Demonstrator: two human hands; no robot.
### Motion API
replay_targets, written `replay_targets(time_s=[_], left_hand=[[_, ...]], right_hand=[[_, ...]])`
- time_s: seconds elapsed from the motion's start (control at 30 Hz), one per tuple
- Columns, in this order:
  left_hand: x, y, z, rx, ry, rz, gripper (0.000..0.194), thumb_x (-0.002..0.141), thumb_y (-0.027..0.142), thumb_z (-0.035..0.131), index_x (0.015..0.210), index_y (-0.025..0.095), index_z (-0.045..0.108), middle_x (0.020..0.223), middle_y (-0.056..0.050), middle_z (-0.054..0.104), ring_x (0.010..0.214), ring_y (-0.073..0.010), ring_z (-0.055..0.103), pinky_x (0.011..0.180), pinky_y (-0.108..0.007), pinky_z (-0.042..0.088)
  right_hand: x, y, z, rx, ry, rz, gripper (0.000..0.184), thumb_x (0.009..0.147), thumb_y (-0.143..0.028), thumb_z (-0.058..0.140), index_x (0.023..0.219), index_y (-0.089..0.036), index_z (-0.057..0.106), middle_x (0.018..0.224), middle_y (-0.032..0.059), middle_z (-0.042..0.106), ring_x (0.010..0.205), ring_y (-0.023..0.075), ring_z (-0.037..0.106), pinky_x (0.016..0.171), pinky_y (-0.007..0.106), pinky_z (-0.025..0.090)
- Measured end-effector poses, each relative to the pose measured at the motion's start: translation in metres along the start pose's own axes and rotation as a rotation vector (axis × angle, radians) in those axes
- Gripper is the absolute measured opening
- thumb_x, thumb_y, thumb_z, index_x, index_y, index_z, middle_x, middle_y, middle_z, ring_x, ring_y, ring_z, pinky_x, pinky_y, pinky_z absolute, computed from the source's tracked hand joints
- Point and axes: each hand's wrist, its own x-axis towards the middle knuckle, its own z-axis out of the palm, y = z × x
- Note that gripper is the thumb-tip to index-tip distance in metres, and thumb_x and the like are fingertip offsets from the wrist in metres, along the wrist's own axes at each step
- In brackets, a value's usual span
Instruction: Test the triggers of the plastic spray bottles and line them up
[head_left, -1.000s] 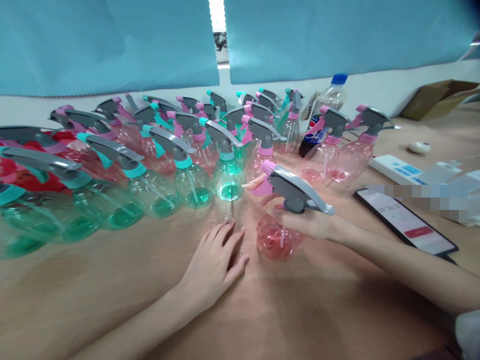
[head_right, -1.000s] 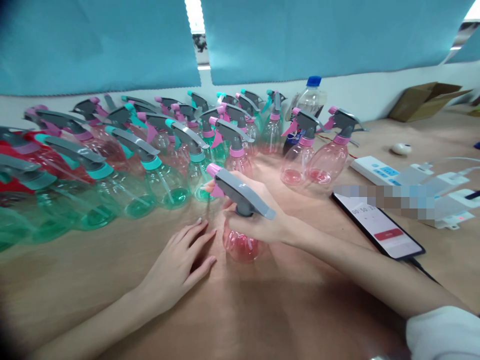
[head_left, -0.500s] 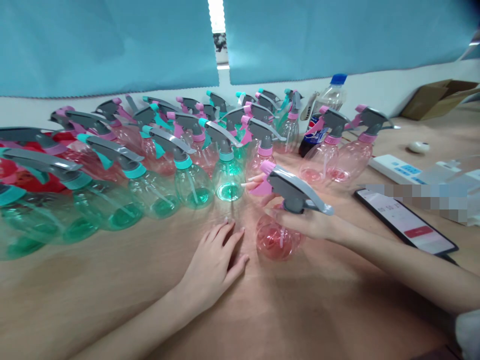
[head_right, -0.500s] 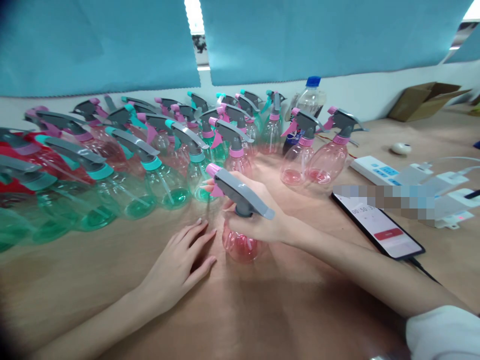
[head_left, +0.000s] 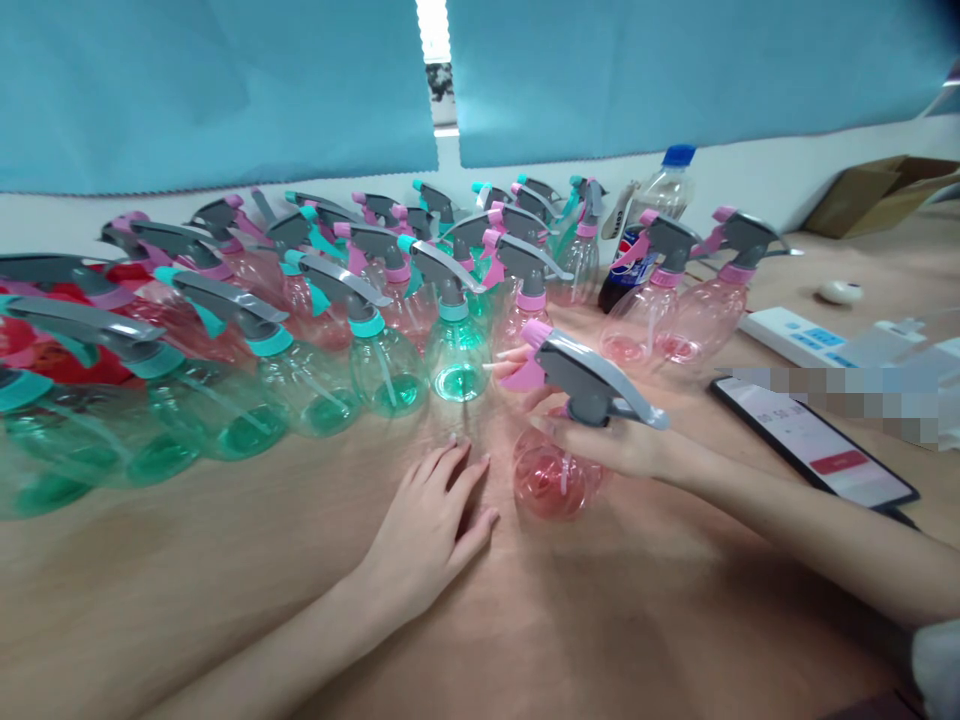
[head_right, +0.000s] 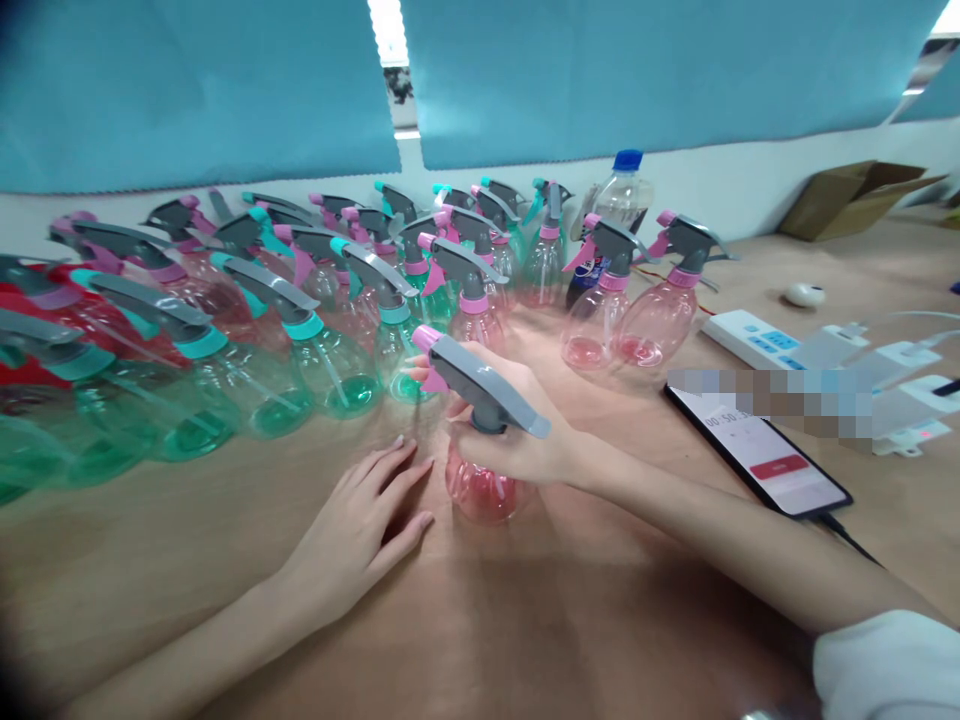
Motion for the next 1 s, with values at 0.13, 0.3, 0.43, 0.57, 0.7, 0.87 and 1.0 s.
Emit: replay_targets(time_s=[0.13,0.3,0.43,0.57,0.7,0.87,1.0], left_hand=[[-0.0004,-0.0002,-0.0004,-0.008,0.005,-0.004,0.041,0.093,0.035,0.05,0.128,0.014,0.054,0.135,-0.018,0.052,0.125,-0.034,0.047,0.1,-0.054,0.041],[-0.0003,-0.0005,-0.0006,-0.018,0.009,-0.002,0.041,0.093,0.035,0.05,0.128,0.015,0.054,0.134,-0.018,0.053,0.126,-0.0339,0.047,0.1,-0.054,0.041],[-0.0001,-0.0006,-0.0002,-0.017,0.005,-0.003,0.041,0.093,0.036,0.049,0.128,0.015,0.053,0.134,-0.018,0.053,0.125,-0.0339,0.047,0.099,-0.054,0.042],[0.0005,-0.0003,-0.0003,-0.009,-0.002,-0.002,0.041,0.093,0.035,0.05,0.128,0.015,0.054,0.134,-0.018,0.053,0.125,-0.0341,0.047,0.099,-0.053,0.042],[0.0006,-0.0002,-0.0007,-0.014,-0.001,-0.003,0.041,0.093,0.035,0.05,0.128,0.014,0.054,0.135,-0.018,0.052,0.125,-0.0342,0.047,0.1,-0.054,0.041],[0.0,-0.0003,-0.0002,-0.025,0.006,-0.009,0.04,0.093,0.036,0.049,0.128,0.016,0.054,0.135,-0.017,0.053,0.126,-0.0336,0.047,0.1,-0.054,0.041],[0.0005,-0.0003,0.0001,-0.023,0.003,-0.005,0.041,0.093,0.036,0.049,0.128,0.015,0.054,0.135,-0.018,0.052,0.125,-0.0342,0.047,0.099,-0.054,0.042]], right_hand=[[-0.0004,-0.0004,0.0003,0.001,-0.01,0.026,0.014,0.068,-0.008,0.048,0.073,-0.021,0.052,0.083,0.0004,0.062,0.068,0.0116,0.059,0.062,0.026,0.053],[-0.0003,-0.001,0.0007,0.022,-0.007,0.028,0.015,0.067,-0.008,0.048,0.073,-0.021,0.053,0.099,0.0027,0.063,0.067,0.0114,0.059,0.061,0.028,0.052],[-0.0007,-0.0022,-0.0003,-0.003,-0.013,0.021,0.016,0.068,-0.006,0.048,0.072,-0.021,0.053,0.097,0.0015,0.062,0.066,0.0105,0.057,0.062,0.027,0.051],[-0.0003,-0.0033,-0.0016,-0.076,-0.019,0.042,0.016,0.067,-0.007,0.046,0.072,-0.022,0.049,0.084,-0.0007,0.058,0.063,0.0096,0.052,0.058,0.025,0.047],[0.0007,-0.0032,-0.0022,-0.066,-0.028,0.067,0.019,0.064,-0.007,0.045,0.075,-0.022,0.046,0.077,-0.0035,0.051,0.053,0.0069,0.042,0.048,0.023,0.039],[0.0024,-0.004,-0.003,-0.025,-0.034,0.041,0.02,0.059,-0.005,0.045,0.071,-0.022,0.042,0.075,-0.0049,0.051,0.053,0.0055,0.044,0.049,0.021,0.038],[0.004,-0.0072,-0.0038,-0.031,-0.051,0.095,0.017,0.06,-0.01,0.045,0.07,-0.022,0.039,0.07,-0.0053,0.051,0.054,0.0069,0.046,0.048,0.021,0.039]])
